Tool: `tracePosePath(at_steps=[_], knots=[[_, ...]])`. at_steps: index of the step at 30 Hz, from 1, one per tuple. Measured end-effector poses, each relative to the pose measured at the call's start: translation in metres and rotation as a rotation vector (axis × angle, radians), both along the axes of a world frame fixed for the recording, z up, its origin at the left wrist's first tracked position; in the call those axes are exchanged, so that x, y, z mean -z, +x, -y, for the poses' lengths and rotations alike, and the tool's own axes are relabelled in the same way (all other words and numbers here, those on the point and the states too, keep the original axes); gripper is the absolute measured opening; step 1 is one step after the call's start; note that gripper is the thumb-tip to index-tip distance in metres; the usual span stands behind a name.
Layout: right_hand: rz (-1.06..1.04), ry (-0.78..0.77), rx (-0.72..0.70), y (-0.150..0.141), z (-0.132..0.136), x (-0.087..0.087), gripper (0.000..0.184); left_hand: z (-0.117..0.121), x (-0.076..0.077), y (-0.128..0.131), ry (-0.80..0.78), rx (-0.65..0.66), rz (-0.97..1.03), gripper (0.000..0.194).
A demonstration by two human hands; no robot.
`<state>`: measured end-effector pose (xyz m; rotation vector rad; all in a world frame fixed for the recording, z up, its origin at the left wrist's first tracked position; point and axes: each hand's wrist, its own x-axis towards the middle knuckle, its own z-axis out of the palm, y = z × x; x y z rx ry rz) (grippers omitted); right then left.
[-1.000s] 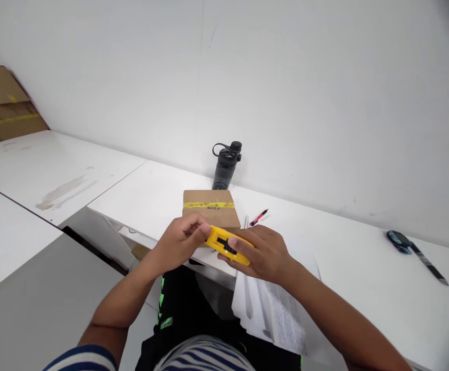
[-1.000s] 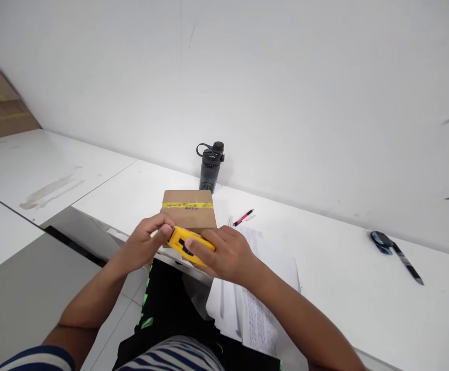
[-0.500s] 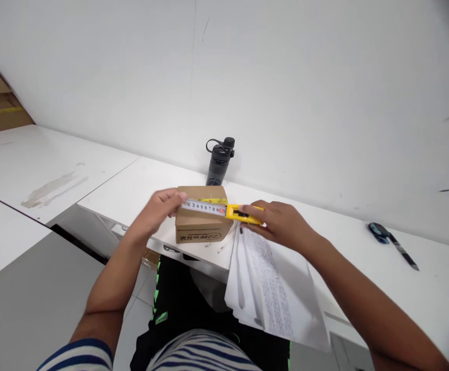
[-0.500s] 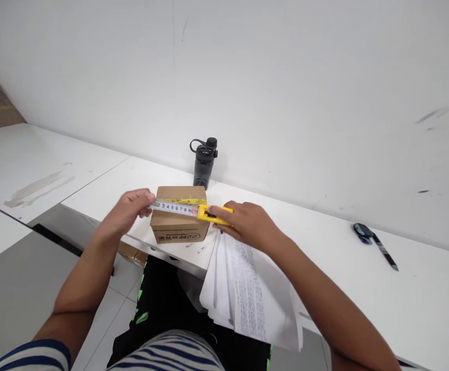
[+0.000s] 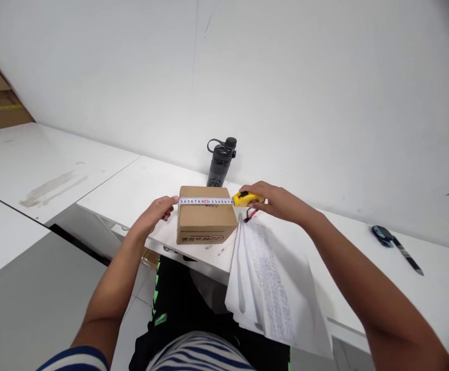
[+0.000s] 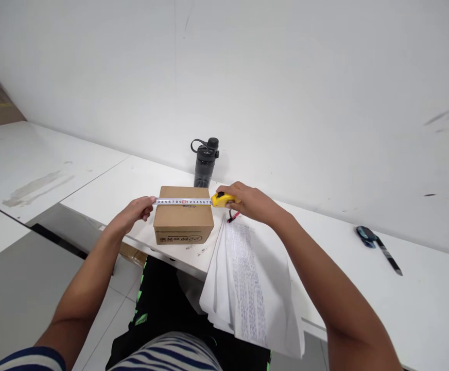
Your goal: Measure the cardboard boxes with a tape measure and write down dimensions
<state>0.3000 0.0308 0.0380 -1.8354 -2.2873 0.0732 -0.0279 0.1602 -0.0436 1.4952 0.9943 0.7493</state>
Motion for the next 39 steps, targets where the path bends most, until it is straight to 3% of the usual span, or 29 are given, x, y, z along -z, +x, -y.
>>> tracePosePath(at_steps=[4,8,20,28,39], knots=[[0.094,0.063,-0.052,-0.026,-0.008,-0.004,0.046,0.011,0.006,0.018,0.080,-0.067,-0.056,0.046],[0.093,0.063,-0.063,-0.034,-0.009,-0.006,0.046,0.013,0.008,0.019,0.039,-0.037,-0.044,0.047],[0.022,-0.058,-0.015,-0.022,-0.003,-0.010,0.050,0.016,0.001,0.016,-0.005,-0.025,-0.008,0.046],[-0.021,-0.138,0.050,0.000,0.003,-0.003,0.046,0.012,0.005,0.017,-0.027,-0.023,0.031,0.045],[-0.038,-0.133,0.042,-0.008,-0.002,0.002,0.050,0.013,0.006,0.020,-0.051,-0.042,0.072,0.043]])
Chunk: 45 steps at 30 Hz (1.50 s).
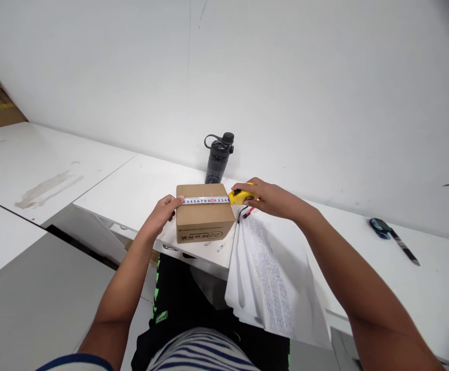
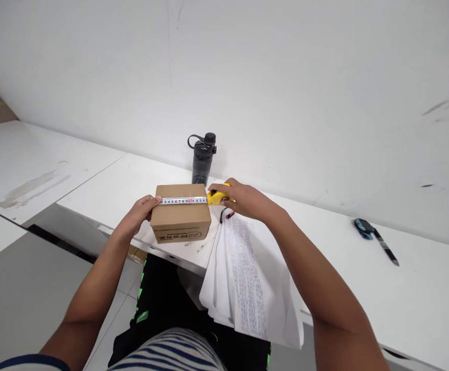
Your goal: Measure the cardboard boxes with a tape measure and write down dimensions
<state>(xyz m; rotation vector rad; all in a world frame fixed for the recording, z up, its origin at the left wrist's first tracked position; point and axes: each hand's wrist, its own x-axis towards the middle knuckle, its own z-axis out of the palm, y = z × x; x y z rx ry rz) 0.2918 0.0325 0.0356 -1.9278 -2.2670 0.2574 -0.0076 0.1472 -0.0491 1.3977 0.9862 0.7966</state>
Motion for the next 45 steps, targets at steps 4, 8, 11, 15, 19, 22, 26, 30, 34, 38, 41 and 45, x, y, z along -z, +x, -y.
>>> tracePosePath(at_steps=[4,8,11,15,19,22,26,30,34,38,41,45], knots=[[-0.002,0.006,0.000,0.000,0.002,0.001,0.049,-0.001,0.001,0.000,0.002,0.001,0.008,0.043],[-0.006,0.009,-0.008,0.001,0.003,0.002,0.046,-0.001,0.000,0.000,-0.009,0.003,0.021,0.044],[-0.012,0.008,-0.011,0.001,0.003,0.003,0.045,-0.001,-0.003,0.000,-0.032,0.008,0.028,0.043],[-0.031,0.011,-0.011,0.002,0.003,0.004,0.045,-0.001,-0.004,0.000,-0.036,0.024,0.031,0.043],[-0.042,0.020,-0.011,0.001,0.003,0.004,0.045,-0.002,-0.004,-0.001,-0.039,0.041,0.051,0.044],[-0.039,0.021,-0.010,0.001,0.003,0.004,0.045,-0.003,-0.003,-0.001,-0.049,0.053,0.066,0.043],[-0.031,0.018,-0.010,0.001,0.003,0.004,0.045,-0.005,-0.002,-0.003,-0.054,0.075,0.071,0.043],[-0.036,0.016,-0.010,0.001,0.003,0.004,0.044,-0.006,-0.001,-0.004,-0.035,0.087,0.058,0.043],[-0.037,0.013,-0.005,0.000,0.004,0.003,0.045,-0.007,-0.001,-0.004,-0.030,0.087,0.044,0.042],[-0.032,0.001,-0.005,-0.001,0.005,0.002,0.045,-0.009,-0.002,-0.005,-0.055,0.107,0.040,0.044],[-0.029,0.003,-0.009,-0.001,0.005,0.002,0.045,-0.011,-0.001,-0.006,-0.072,0.123,0.049,0.045],[-0.009,0.016,-0.007,0.000,0.005,0.003,0.045,-0.013,0.000,-0.010,-0.079,0.139,0.059,0.045]])
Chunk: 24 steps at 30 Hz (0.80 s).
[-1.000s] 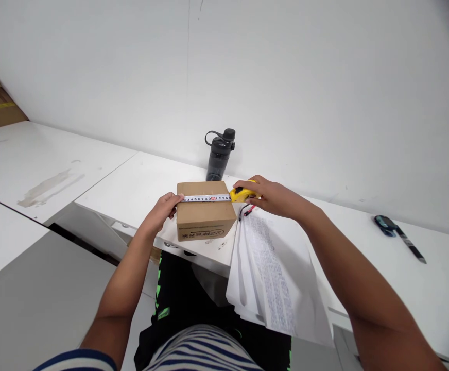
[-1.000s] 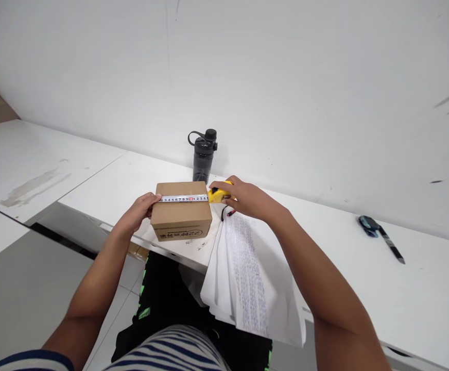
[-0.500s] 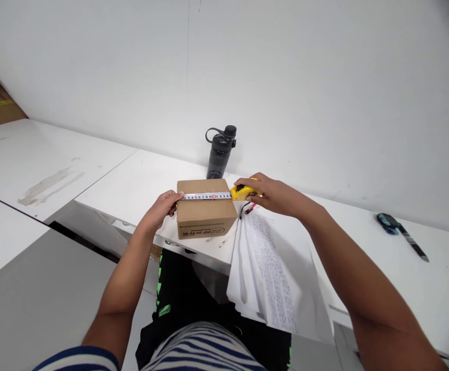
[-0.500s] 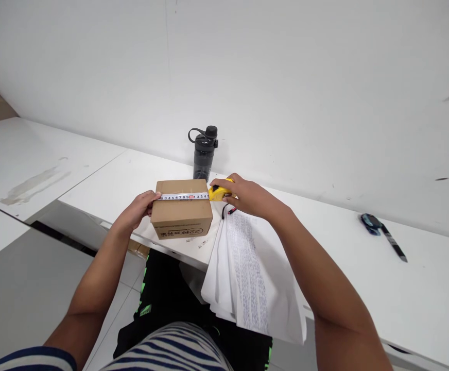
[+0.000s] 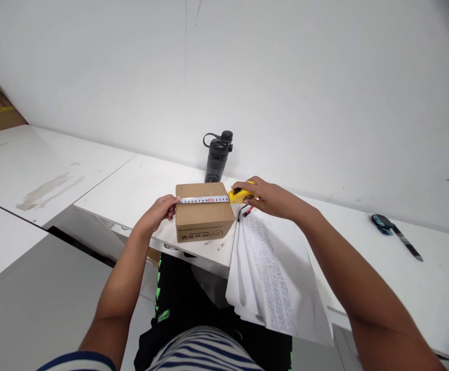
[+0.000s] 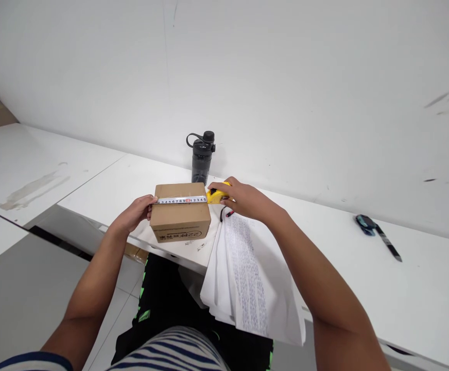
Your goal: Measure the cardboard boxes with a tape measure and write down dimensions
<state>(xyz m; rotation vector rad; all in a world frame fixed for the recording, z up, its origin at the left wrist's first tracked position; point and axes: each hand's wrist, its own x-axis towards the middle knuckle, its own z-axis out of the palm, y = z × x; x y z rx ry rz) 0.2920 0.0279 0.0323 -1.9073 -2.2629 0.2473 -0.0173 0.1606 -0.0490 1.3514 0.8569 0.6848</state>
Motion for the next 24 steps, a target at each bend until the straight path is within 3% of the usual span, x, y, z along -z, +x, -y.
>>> tracePosePath(at_steps=[15,20,24], knots=[[-0.028,-0.005,-0.006,0.001,-0.001,0.000,0.046,0.001,-0.003,-0.004,0.009,0.044,-0.017,0.045],[-0.041,0.009,-0.011,0.002,-0.002,0.001,0.046,-0.002,0.001,-0.002,0.028,-0.098,-0.166,0.050],[-0.038,0.015,-0.010,0.002,-0.002,0.001,0.047,-0.003,0.001,0.006,-0.026,-0.106,-0.108,0.054]])
